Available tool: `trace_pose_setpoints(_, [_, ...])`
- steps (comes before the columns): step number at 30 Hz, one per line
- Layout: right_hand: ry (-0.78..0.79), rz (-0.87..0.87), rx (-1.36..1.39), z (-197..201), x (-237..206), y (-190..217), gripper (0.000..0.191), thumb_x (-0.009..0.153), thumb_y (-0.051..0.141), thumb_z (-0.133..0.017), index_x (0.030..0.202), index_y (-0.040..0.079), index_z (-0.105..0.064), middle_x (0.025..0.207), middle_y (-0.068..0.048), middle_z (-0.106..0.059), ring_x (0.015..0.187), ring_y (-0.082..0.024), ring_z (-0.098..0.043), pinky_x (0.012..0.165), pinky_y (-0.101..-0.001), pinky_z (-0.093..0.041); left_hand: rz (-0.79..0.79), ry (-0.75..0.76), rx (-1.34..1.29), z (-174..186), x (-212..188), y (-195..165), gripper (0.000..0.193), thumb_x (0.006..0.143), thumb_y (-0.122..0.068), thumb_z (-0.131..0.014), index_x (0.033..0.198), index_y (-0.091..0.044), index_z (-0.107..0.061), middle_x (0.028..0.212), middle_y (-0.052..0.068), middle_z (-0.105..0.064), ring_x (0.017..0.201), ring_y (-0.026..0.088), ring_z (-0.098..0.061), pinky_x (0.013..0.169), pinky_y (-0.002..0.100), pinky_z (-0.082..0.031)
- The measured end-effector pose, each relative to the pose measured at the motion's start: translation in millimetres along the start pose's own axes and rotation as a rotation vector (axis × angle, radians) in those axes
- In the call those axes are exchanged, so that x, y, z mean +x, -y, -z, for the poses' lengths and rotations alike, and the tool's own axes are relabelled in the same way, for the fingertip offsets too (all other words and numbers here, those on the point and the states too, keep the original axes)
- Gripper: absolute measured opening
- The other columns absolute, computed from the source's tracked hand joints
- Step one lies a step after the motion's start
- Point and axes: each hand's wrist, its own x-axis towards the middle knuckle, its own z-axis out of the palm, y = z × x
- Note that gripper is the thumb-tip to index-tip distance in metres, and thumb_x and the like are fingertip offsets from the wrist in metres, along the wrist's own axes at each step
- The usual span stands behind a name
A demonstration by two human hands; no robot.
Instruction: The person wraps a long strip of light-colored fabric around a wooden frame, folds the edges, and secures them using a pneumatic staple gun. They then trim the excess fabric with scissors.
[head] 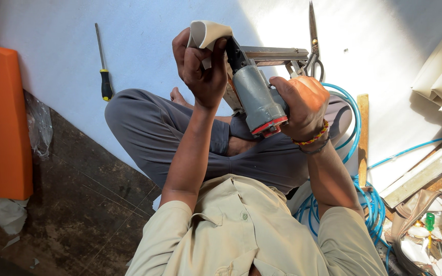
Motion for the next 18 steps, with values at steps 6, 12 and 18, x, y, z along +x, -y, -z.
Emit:
trace_pose_setpoints(6, [0.018,0.008,0.010,3.6,6.7,1.6,0.046,0.097,0.043,-0.078,0.112,0.001,-0.067,0.078,-0.008,-0.063,0.070,-0.027,-0.063,0.065,-0.0408,-0.046,0.017,-0.004,-0.021,0.9,-4.7,2.2,0.033,0.095,-0.009,-0.080,0.082,-0.007,-0.050,0.122,0.010,-0.061,0.102,0.012,-0.063,0.074,0.026,-0.054])
trace_pose_setpoints(12, [0.030,0.003,-0.026,3.3,10.6,0.3,0.041,0.099,0.041,-0.078,0.107,0.003,-0.065,0.079,-0.009,-0.062,0.072,-0.028,-0.063,0.067,-0.0409,-0.046,0.003,-0.040,0.033,-3.0,-1.7,7.5,0.033,0.098,-0.011,-0.077,0.085,-0.005,-0.048,0.121,0.008,-0.062,0.104,0.015,-0.064,0.078,0.029,-0.054])
trace_pose_setpoints(18, [-0.056,-0.168,-0.103,-14.8,-5.5,-45.4,0.039,0.098,0.029,-0.081,0.115,0.003,-0.057,0.087,-0.013,-0.064,0.078,-0.032,-0.066,0.071,-0.0396,-0.051,0.022,-0.024,0.048,4.3,4.8,11.3,0.032,0.097,-0.009,-0.077,0.086,-0.007,-0.047,0.121,0.009,-0.059,0.102,0.014,-0.062,0.076,0.027,-0.051])
